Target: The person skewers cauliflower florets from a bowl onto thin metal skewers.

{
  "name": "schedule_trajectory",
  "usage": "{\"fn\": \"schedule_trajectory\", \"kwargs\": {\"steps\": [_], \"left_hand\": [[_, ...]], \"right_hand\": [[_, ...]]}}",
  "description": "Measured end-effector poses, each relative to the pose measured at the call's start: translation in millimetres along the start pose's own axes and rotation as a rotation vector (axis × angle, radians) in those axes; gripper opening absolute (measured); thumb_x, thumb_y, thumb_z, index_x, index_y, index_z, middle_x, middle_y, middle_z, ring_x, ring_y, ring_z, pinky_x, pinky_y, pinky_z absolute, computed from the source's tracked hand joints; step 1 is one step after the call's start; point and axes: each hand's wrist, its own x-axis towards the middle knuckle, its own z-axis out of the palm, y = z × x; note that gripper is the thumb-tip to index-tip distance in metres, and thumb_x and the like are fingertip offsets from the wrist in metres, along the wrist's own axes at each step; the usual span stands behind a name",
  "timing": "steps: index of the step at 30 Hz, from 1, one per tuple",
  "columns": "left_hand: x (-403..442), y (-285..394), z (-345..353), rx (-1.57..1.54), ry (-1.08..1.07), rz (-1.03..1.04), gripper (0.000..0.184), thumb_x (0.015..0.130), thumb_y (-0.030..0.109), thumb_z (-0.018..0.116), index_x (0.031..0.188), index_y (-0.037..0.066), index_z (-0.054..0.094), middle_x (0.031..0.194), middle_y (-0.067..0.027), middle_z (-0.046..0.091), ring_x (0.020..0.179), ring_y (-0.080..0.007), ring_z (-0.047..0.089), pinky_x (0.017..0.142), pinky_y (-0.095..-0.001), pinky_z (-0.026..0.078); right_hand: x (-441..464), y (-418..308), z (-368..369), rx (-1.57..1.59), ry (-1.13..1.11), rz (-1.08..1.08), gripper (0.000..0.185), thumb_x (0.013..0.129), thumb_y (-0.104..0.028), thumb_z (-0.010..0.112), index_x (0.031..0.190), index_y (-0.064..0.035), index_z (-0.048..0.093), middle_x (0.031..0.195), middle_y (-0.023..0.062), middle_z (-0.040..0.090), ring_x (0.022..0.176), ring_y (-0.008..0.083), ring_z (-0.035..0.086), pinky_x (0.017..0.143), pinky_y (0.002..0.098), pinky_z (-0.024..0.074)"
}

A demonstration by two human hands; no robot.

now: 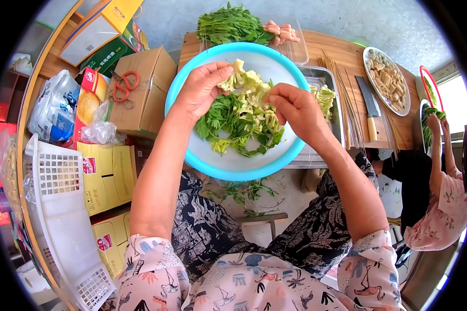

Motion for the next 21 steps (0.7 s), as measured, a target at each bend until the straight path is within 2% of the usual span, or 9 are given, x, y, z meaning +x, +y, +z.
{"fn": "schedule_trajectory", "kwargs": {"steps": [2,4,9,11,13,16,18,19,21], "left_hand": [[-1.1,-0.2,3.0,0.0,0.001,0.004,0.021,0.089,0.021,0.064,0.105,0.008,0.063,0.097,0.0005,0.064,0.085,-0.0082,0.058,0.069,-0.0256,0.046],[-2.8,1.1,5.4,0.048,0.04,0.045,0.024,0.09,0.022,0.064,0.108,0.007,0.063,0.099,0.0018,0.064,0.089,-0.0072,0.057,0.075,-0.0254,0.046],[-2.6,3.5,8.4,0.044,0.074,0.125,0.025,0.09,0.023,0.063,0.109,0.006,0.063,0.104,0.0009,0.064,0.096,-0.0087,0.056,0.085,-0.0254,0.044],[-2.6,4.4,8.2,0.037,0.092,0.132,0.025,0.09,0.022,0.063,0.109,0.006,0.063,0.105,0.0004,0.064,0.097,-0.0093,0.056,0.088,-0.0255,0.043],[-0.9,1.3,4.3,0.123,-0.037,0.149,0.025,0.089,0.021,0.064,0.109,0.005,0.062,0.108,-0.0012,0.063,0.098,-0.0109,0.056,0.089,-0.0268,0.043],[-1.9,0.0,2.3,0.127,-0.072,0.144,0.024,0.089,0.02,0.064,0.108,0.005,0.062,0.105,-0.0006,0.064,0.097,-0.0099,0.056,0.09,-0.027,0.042],[-2.9,1.3,1.7,0.129,-0.05,0.13,0.023,0.088,0.019,0.065,0.107,0.005,0.061,0.103,-0.0003,0.064,0.096,-0.0092,0.056,0.089,-0.0266,0.043],[-3.4,2.4,1.1,0.132,-0.028,0.117,0.023,0.088,0.018,0.065,0.106,0.005,0.061,0.101,0.0001,0.064,0.094,-0.0086,0.057,0.088,-0.0261,0.043],[-5.4,6.6,2.1,0.1,0.028,0.082,0.023,0.087,0.017,0.066,0.106,0.006,0.061,0.099,0.0005,0.063,0.093,-0.0079,0.057,0.086,-0.0253,0.044]], "right_hand": [[-1.0,-3.3,2.2,-0.013,0.011,-0.015,0.015,0.093,-0.013,0.053,0.087,-0.0016,0.061,0.054,-0.0001,0.05,0.05,0.0062,0.046,0.046,0.0247,0.0364],[1.2,-4.8,2.0,-0.026,0.021,-0.035,0.015,0.093,-0.013,0.053,0.087,-0.0021,0.061,0.055,-0.0006,0.05,0.05,0.0059,0.046,0.046,0.0239,0.0363],[5.6,-6.4,-5.0,0.342,-0.126,0.183,0.016,0.095,-0.015,0.052,0.091,-0.0037,0.063,0.056,-0.0028,0.051,0.049,0.0042,0.044,0.044,0.0204,0.0321],[5.1,-9.7,-8.7,0.382,-0.149,0.22,0.016,0.095,-0.016,0.052,0.091,-0.0038,0.063,0.057,-0.0029,0.052,0.049,0.004,0.044,0.043,0.0201,0.0307],[4.7,-11.5,-10.1,0.423,-0.174,0.257,0.017,0.095,-0.016,0.052,0.091,-0.0039,0.063,0.057,-0.003,0.052,0.048,0.0037,0.043,0.043,0.0198,0.0294],[4.6,-11.8,-9.4,0.412,-0.202,0.283,0.017,0.095,-0.017,0.053,0.091,-0.0036,0.062,0.058,-0.0028,0.053,0.048,0.0038,0.043,0.043,0.0194,0.03],[5.7,-12.0,-8.3,0.186,-0.155,0.182,0.014,0.093,-0.014,0.054,0.091,-0.0022,0.062,0.058,-0.0003,0.053,0.049,0.0059,0.047,0.045,0.022,0.0358],[4.6,-12.7,-8.5,0.186,-0.155,0.182,0.014,0.093,-0.014,0.054,0.091,-0.0022,0.062,0.058,-0.0003,0.053,0.049,0.0059,0.047,0.045,0.022,0.0358],[1.3,-14.3,-9.2,-0.176,-0.024,-0.021,0.012,0.09,-0.011,0.055,0.091,-0.0008,0.061,0.059,0.0036,0.056,0.052,0.0085,0.052,0.049,0.0257,0.0421]]}}
